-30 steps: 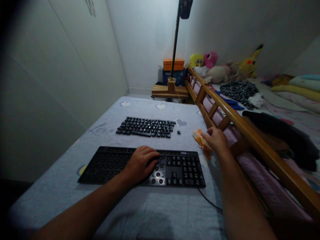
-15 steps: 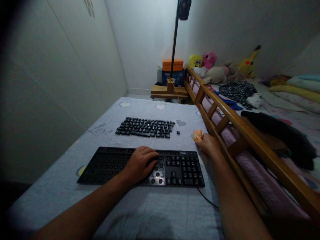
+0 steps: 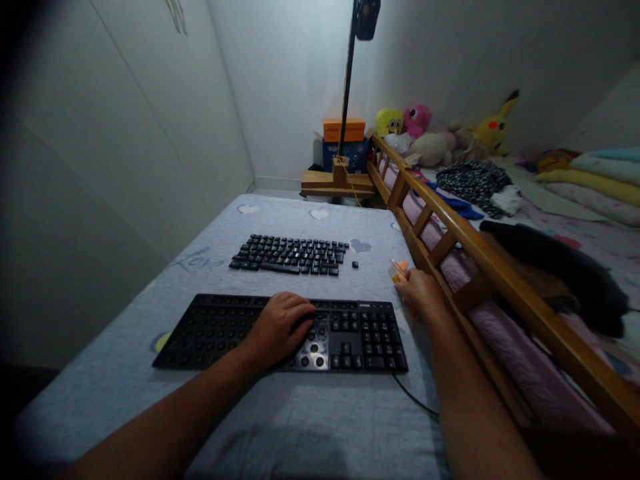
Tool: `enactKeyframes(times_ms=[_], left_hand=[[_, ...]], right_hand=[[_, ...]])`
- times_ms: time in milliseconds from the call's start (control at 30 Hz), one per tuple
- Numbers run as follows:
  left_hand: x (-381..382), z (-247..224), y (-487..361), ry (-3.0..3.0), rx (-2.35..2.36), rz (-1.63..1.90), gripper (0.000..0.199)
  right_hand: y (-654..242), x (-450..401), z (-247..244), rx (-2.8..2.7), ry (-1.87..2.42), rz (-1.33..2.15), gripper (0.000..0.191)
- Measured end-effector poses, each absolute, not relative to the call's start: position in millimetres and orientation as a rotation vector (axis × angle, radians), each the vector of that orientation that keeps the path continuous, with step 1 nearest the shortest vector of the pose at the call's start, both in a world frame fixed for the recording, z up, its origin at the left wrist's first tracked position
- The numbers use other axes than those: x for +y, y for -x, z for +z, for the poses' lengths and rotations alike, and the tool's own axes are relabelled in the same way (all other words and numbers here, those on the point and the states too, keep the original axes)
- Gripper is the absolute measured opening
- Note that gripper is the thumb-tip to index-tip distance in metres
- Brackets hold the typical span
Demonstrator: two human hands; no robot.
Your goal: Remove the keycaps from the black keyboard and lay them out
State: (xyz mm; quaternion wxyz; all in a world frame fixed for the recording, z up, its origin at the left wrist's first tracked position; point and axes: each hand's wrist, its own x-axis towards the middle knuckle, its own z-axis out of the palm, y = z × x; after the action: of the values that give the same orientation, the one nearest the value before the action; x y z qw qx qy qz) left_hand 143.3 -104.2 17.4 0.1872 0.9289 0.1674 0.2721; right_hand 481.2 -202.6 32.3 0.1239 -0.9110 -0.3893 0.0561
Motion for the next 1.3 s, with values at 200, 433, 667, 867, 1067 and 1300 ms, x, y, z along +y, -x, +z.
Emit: enactKeyframes(times_ms=[200, 433, 667, 867, 1067, 1300], left_hand=[[-104, 18, -143, -2.619, 0.473, 0.752, 0.017], [-105, 19, -143, -2.617, 0.479, 0.743, 0.017], [-104, 18, -143, -2.621, 0.484, 0.740, 0.017], [-104, 19, -144, -2.620, 0.481, 0.745, 0.018], [-105, 20, -143, -2.616, 0.491, 0.751, 0.018], [-104, 17, -143, -2.629, 0.566, 0.730, 0.022]], right_hand=[[-476, -206, 40, -1.123, 2.609, 0.054, 0.025], [-476, -206, 36, -1.151, 2.550, 0.094, 0.019], [-480, -211, 47, -1.115, 2.472, 0.088, 0.028], [-466, -223, 86, -0.785, 2.141, -0.031, 0.030], [-412, -232, 103, -0.730, 1.572, 0.264, 0.033], [-362, -239, 84, -0.946, 1.720, 0.606, 0.040]])
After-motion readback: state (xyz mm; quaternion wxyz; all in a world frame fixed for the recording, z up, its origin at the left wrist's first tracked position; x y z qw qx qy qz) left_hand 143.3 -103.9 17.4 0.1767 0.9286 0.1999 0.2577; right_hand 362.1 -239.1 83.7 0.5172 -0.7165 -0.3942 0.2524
